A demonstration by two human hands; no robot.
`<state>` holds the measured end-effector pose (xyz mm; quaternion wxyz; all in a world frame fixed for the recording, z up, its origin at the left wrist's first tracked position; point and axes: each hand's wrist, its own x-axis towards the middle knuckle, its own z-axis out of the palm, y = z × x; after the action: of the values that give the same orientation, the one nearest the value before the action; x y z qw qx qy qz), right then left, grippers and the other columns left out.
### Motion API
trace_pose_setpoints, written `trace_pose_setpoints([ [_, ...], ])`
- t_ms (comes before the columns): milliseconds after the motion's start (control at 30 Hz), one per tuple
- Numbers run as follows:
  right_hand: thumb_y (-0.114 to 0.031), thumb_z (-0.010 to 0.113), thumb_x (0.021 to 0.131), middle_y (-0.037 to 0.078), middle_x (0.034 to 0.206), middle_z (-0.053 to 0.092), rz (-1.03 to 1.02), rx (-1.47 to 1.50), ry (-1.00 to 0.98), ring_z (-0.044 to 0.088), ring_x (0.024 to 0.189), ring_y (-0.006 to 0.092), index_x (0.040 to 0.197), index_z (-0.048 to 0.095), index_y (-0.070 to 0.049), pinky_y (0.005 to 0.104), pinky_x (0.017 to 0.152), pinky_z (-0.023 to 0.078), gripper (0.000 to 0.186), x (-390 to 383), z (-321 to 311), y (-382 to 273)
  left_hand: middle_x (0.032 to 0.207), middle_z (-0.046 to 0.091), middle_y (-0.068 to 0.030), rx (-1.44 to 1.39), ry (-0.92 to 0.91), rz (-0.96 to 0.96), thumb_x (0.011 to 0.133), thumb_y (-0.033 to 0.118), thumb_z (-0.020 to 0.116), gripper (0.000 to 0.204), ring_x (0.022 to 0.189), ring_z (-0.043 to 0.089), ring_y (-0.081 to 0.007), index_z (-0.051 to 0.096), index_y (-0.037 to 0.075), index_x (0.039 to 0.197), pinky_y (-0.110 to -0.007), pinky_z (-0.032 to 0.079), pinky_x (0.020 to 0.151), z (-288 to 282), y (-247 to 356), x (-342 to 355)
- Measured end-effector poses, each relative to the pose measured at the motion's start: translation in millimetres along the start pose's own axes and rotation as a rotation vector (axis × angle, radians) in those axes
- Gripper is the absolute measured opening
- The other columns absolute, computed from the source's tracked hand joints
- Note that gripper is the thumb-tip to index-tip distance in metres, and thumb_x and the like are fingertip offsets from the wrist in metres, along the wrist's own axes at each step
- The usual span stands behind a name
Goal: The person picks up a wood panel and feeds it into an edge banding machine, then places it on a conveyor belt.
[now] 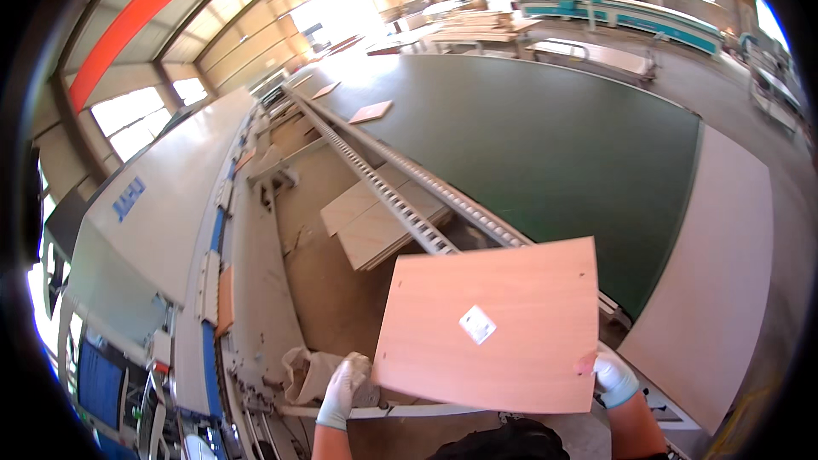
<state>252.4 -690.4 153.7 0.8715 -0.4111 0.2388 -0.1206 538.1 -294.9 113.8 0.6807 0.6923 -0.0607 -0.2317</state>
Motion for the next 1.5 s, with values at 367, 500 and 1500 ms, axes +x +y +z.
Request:
trace_pose_setpoints([
  [367,-0.012,0.071,0.074,0.004,0.086,0.066,0.271,-0.666,-0.522,0.060,0.079,0.0122,0.102,0.065,0.004,0.0265,0.072,0.047,0.032,65,84,102,0.115,0.061,-0.0123,-0.751,0.537,-0.117,0.090,0.027,0.047,0.039,0.108,0.055,-0.0270,0.059,-0.001,0.114,-0.038,0.040,0.097,-82,-182,-106],
  [500,-0.015,0.069,0.079,0.004,0.096,0.065,0.307,-0.568,-0.355,0.059,0.089,0.0125,0.111,0.060,0.004,0.0275,0.080,0.046,0.039,78,93,135,0.087,0.059,-0.0006,-0.530,0.723,0.108,0.091,0.020,0.047,0.021,0.083,0.051,-0.0119,0.059,0.004,0.085,-0.031,0.043,0.077,-99,-141,-134],
  [1500,-0.050,0.049,0.095,0.009,0.105,0.062,-0.105,-0.720,-0.003,0.057,0.093,0.0165,0.109,0.058,0.007,0.0306,0.085,0.047,0.059,62,117,192,0.097,0.062,-0.0034,-0.504,0.598,0.032,0.093,0.015,0.045,0.027,0.089,0.053,-0.0108,0.061,-0.003,0.106,-0.026,0.043,0.081,-133,-64,-128],
])
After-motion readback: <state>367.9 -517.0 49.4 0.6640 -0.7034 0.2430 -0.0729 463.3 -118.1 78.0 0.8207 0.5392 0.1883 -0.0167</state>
